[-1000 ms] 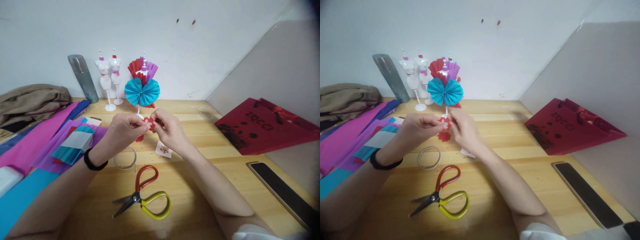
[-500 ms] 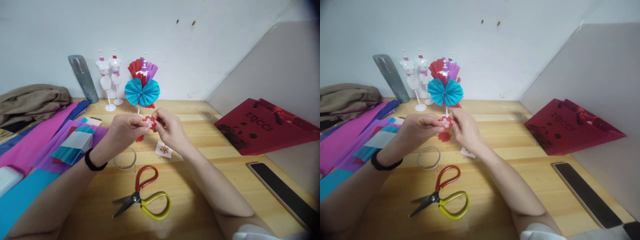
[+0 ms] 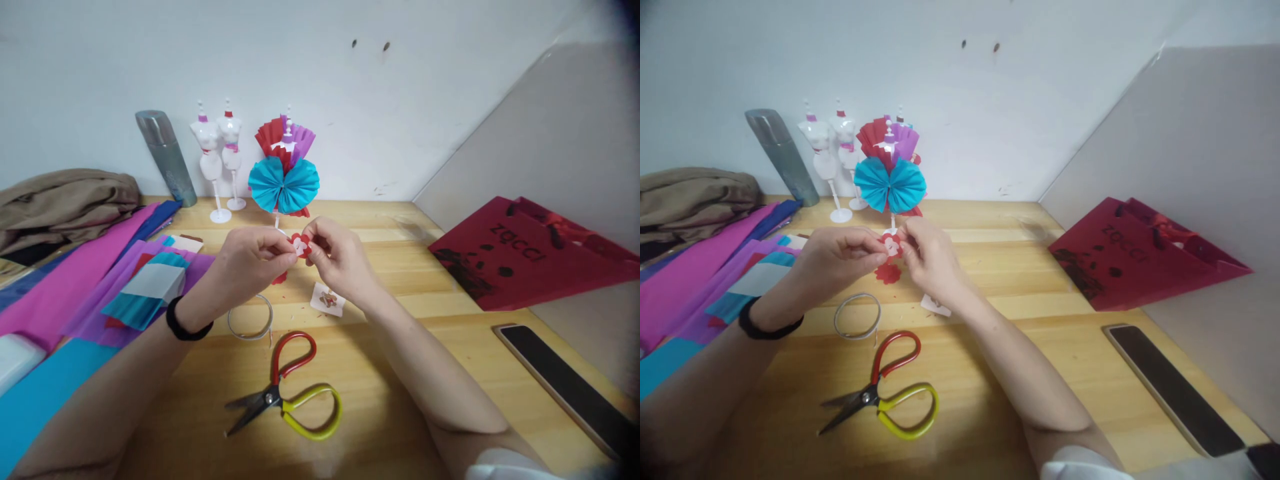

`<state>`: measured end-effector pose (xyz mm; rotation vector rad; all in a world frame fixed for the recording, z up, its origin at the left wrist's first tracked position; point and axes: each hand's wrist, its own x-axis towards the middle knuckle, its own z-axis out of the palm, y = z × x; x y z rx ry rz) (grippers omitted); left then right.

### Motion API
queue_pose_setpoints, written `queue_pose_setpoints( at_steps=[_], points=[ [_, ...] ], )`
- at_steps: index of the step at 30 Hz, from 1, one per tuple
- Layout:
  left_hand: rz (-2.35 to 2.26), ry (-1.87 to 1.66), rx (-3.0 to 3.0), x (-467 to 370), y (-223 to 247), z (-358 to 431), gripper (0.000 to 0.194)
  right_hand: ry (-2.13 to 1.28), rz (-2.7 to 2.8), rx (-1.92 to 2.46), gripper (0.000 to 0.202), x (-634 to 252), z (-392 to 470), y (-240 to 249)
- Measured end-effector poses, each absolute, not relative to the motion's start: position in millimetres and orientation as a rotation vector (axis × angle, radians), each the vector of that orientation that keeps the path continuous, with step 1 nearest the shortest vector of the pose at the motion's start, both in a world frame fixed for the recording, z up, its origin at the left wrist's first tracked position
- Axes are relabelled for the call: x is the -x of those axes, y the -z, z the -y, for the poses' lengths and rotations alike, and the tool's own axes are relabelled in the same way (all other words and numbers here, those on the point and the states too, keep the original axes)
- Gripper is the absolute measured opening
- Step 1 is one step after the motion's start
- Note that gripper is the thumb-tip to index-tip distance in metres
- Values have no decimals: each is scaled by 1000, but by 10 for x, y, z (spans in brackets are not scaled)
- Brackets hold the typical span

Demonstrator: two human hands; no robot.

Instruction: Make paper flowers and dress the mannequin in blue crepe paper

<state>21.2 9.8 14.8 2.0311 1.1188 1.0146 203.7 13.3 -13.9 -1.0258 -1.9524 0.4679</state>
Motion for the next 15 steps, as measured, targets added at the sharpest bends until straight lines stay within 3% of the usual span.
queue_pose_setpoints(
  at_steps=[7, 13, 15],
  points=[
    [-1046, -1034, -1701, -210, -203, -70, 14, -568, 1905, 1036, 10, -2040, -149, 162],
    [-1012, -1012, -1465, -187, -215, -113, 39, -643, 1871, 1028, 8, -2029, -145, 161],
    [-989, -943, -1479, -184, -194, -132, 33, -648, 1874, 1024, 8, -2020, -134, 153]
  ],
)
